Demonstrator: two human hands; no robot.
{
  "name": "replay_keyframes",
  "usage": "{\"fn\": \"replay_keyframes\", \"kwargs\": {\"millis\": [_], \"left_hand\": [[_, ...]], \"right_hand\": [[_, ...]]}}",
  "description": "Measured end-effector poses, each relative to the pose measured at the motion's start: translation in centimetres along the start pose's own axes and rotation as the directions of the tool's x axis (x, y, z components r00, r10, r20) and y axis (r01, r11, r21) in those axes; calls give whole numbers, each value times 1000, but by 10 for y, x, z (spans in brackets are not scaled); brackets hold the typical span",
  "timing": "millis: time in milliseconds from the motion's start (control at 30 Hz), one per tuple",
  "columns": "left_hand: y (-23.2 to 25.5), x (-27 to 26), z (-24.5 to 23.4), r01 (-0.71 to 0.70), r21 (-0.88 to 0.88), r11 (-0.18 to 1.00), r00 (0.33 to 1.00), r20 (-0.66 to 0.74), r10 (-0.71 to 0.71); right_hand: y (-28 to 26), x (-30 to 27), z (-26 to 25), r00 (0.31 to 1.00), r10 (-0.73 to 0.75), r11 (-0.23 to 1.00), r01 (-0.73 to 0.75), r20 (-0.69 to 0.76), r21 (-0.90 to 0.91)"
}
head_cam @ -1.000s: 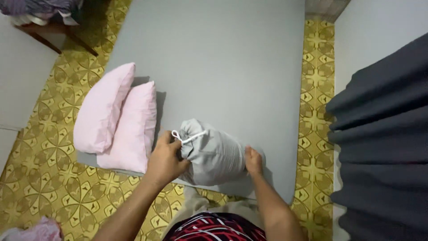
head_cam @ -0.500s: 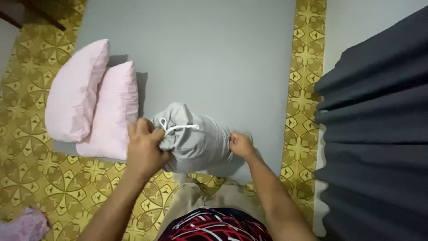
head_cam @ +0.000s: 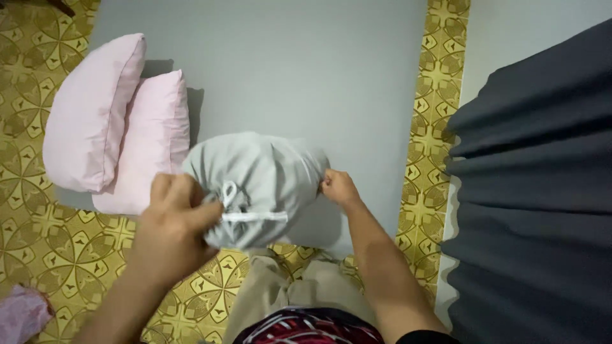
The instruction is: Putting a fresh cover on a bolster and smoothing it out on a bed.
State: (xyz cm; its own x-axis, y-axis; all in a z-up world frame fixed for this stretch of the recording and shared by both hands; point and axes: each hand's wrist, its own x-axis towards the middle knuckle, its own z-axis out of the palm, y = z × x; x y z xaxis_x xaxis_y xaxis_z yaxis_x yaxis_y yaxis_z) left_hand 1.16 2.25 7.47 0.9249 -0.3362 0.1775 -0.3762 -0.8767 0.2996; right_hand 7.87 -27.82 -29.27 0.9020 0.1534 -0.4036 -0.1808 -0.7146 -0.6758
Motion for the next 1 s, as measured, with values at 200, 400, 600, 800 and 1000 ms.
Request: {"fn": "replay_keyframes", "kwargs": {"millis": [200, 400, 600, 800, 1000], "left_hand": [[1, -21, 0, -175, -18, 984, 982, 70, 176], [-13, -15, 16, -265, -103, 959, 959, -136, 250], [-29, 7, 57, -453, -52, 890, 892, -49, 450], [-1, 11, 34, 207, 47, 977, 978, 15, -208], [-3, 14, 32, 392, -289, 873, 919, 74, -388]], "right_hand": [[68, 13, 30, 977, 141, 979, -162, -158, -127], [127, 25, 41, 981, 190, 926, -194, 44, 323], [31, 59, 77, 973, -132, 807, -4, 187, 590], [-36, 55, 53, 942, 249, 789, -332, 225, 517], [-10, 73, 78, 990, 136, 932, -141, 37, 335]]}}
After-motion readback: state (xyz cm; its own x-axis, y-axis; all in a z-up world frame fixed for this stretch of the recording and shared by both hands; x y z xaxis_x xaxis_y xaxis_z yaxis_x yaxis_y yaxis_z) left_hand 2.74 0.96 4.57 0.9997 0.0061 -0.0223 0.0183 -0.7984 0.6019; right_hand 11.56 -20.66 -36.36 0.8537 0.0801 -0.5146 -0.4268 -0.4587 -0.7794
